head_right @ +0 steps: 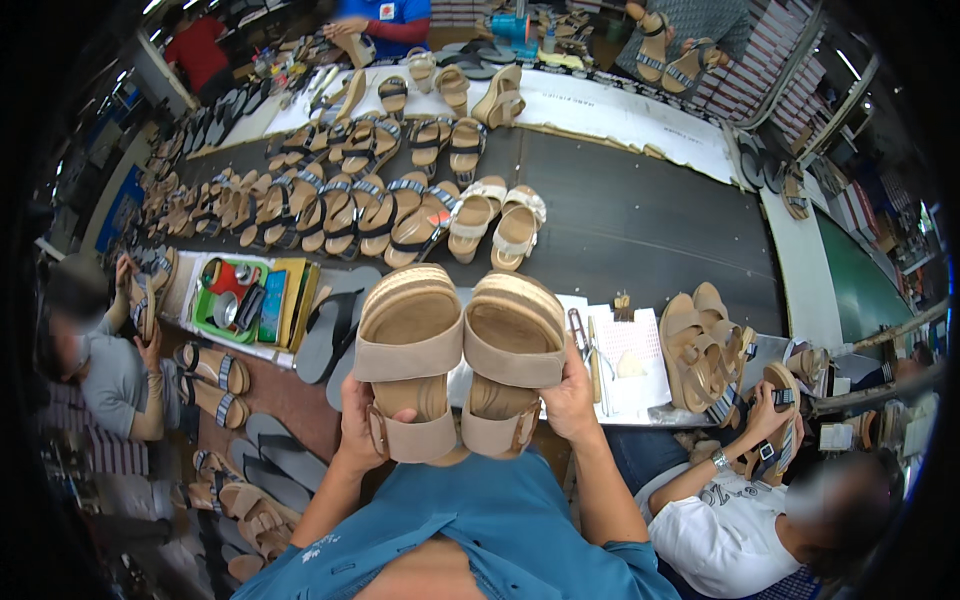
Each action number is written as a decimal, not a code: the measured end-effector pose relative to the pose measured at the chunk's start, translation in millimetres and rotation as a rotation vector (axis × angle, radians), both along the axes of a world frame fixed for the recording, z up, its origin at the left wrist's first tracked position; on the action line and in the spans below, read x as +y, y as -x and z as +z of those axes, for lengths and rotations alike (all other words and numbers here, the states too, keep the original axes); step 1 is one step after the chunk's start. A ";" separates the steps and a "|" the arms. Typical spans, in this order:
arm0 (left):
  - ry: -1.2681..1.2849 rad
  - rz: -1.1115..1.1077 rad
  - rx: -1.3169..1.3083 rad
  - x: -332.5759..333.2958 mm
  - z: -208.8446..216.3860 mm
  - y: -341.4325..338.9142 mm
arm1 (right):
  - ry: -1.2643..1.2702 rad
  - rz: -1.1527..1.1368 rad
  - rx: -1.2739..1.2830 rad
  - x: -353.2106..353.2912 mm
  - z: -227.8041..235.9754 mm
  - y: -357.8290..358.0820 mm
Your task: The person picks up and examines several pairs of sandals at a shoe stall. They turn the sandals over to view the soles and straps, then place them back on the display table. The person handles multiple styles including white, blue, and brown sandals.
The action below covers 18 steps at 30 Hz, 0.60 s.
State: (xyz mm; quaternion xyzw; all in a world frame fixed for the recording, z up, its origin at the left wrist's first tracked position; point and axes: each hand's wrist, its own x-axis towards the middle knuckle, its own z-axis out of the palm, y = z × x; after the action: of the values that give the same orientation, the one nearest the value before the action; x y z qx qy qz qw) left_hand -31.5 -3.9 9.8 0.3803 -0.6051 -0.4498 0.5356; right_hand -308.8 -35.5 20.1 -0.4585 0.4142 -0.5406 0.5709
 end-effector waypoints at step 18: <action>-0.544 -0.237 0.872 -1.7 5.7 -38.5 | 0.129 0.247 -0.012 -11.0 46.1 0.0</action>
State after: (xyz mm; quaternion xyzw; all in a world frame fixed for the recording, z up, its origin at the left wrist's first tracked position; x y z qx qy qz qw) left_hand 7.0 -5.6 15.4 0.2120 -0.2262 -0.7646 0.5651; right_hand -308.8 -46.5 66.2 -0.5386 0.3157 -0.4946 0.6047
